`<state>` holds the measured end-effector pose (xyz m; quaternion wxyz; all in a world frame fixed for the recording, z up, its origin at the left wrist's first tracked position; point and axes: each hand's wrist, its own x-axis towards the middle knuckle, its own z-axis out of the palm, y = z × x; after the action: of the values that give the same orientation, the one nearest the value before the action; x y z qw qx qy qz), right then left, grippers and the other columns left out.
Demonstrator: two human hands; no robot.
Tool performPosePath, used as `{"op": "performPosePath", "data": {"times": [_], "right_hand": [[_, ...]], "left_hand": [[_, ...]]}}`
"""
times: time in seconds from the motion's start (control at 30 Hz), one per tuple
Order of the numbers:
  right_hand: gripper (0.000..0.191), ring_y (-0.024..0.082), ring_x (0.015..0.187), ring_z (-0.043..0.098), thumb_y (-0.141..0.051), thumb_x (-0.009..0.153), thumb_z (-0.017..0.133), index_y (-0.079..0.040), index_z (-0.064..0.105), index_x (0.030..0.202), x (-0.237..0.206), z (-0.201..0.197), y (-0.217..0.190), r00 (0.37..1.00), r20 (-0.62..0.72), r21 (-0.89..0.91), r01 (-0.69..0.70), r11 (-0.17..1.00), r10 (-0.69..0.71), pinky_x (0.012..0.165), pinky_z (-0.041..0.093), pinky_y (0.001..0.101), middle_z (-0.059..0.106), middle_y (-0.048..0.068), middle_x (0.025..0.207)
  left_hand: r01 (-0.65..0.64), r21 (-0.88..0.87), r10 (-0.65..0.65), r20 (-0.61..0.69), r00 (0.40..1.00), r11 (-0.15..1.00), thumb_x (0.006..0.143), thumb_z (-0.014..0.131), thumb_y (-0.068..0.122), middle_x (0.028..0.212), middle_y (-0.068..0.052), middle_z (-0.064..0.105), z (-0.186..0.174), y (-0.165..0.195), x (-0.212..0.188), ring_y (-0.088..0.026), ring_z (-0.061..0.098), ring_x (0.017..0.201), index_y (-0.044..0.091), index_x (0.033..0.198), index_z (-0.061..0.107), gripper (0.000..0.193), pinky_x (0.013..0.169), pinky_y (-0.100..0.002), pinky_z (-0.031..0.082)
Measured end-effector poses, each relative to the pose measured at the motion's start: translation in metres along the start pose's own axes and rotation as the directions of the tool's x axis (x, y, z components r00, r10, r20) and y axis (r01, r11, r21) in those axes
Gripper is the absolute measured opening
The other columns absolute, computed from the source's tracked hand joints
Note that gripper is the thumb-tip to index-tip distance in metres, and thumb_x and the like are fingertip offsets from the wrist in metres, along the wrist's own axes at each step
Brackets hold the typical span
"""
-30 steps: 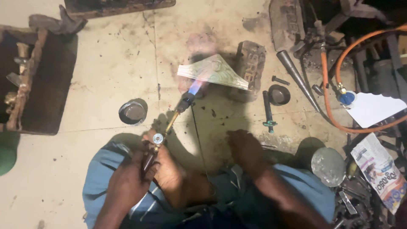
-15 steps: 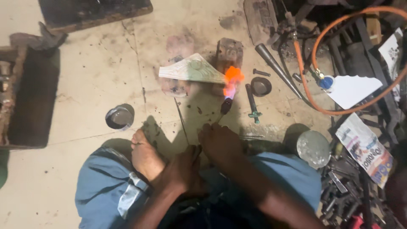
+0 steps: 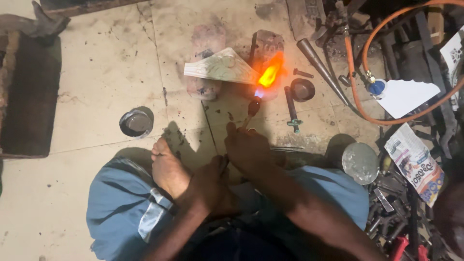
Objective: The person sits on the workshop floor holding a lit blowtorch in one hand and a thin metal rod in the other, repeatedly passing the rod through the flame to heat it, occasionally dipping the rod into a small container and repositioning the torch.
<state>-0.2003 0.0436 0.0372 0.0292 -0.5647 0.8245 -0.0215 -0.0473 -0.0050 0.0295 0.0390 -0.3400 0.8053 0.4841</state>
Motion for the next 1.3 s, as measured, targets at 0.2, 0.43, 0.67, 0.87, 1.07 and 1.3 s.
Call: {"op": "performPosePath", "data": {"times": [0.2,0.43,0.67,0.87,1.07,1.3], "right_hand": [[0.021,0.032,0.067,0.072,-0.018,0.084,0.064,-0.004,0.058,0.100,-0.002,-0.003,0.001,0.996,-0.045,-0.055,0.070,0.996,-0.073,0.059,0.056,0.0433,0.070,0.013,0.074],[0.020,0.031,0.070,0.070,-0.018,0.086,0.063,-0.004,0.062,0.100,-0.004,-0.020,0.000,0.982,-0.069,-0.025,0.176,0.984,-0.177,0.062,0.056,0.0445,0.069,0.013,0.078],[0.055,0.038,0.077,0.072,-0.036,0.086,0.068,0.000,0.065,0.127,-0.029,-0.007,0.010,0.937,-0.329,0.335,-0.002,0.942,0.119,0.065,0.056,0.0501,0.075,0.021,0.097],[0.028,0.028,0.074,0.076,-0.015,0.097,0.058,-0.009,0.071,0.121,-0.079,0.054,0.024,0.960,0.024,0.684,-0.220,0.695,0.280,0.072,0.059,0.0416,0.077,0.016,0.080],[0.041,0.021,0.073,0.073,-0.009,0.084,0.065,-0.003,0.062,0.124,-0.064,0.098,0.013,0.961,0.222,0.826,-0.276,0.492,0.167,0.064,0.058,0.0352,0.075,0.014,0.083],[0.039,0.023,0.069,0.070,-0.007,0.089,0.063,-0.005,0.066,0.127,-0.066,0.076,0.014,0.947,0.138,0.775,-0.285,0.563,0.289,0.063,0.056,0.0353,0.074,0.017,0.083]], "left_hand": [[-0.110,0.035,0.111,-0.003,0.994,0.993,0.091,0.054,0.018,0.100,-0.024,0.070,-0.003,0.006,-0.003,-0.045,0.067,0.094,0.005,0.128,0.057,0.039,0.081,-0.055,0.052],[-0.143,-0.004,0.143,-0.040,0.989,0.990,0.084,0.063,0.018,0.099,-0.025,0.070,0.001,-0.001,-0.002,-0.046,0.067,0.093,0.002,0.128,0.055,0.047,0.079,-0.054,0.053],[-0.127,-0.064,0.119,-0.116,0.986,0.990,0.093,0.058,0.019,0.092,-0.026,0.072,0.008,-0.010,-0.001,-0.045,0.070,0.090,0.003,0.121,0.057,0.033,0.078,-0.054,0.054],[-0.222,0.001,0.221,-0.124,0.967,0.975,0.080,0.064,0.016,0.092,-0.028,0.069,0.010,-0.011,-0.004,-0.047,0.068,0.085,0.001,0.123,0.056,0.046,0.074,-0.055,0.054],[-0.160,-0.056,0.152,-0.138,0.979,0.985,0.091,0.062,0.023,0.099,-0.027,0.069,0.011,-0.011,-0.003,-0.048,0.067,0.091,0.002,0.126,0.057,0.041,0.081,-0.055,0.052],[-0.134,-0.161,0.107,-0.168,0.980,0.978,0.090,0.060,0.018,0.095,-0.026,0.073,0.000,-0.006,-0.009,-0.044,0.071,0.094,0.005,0.128,0.059,0.040,0.082,-0.050,0.055]]}}
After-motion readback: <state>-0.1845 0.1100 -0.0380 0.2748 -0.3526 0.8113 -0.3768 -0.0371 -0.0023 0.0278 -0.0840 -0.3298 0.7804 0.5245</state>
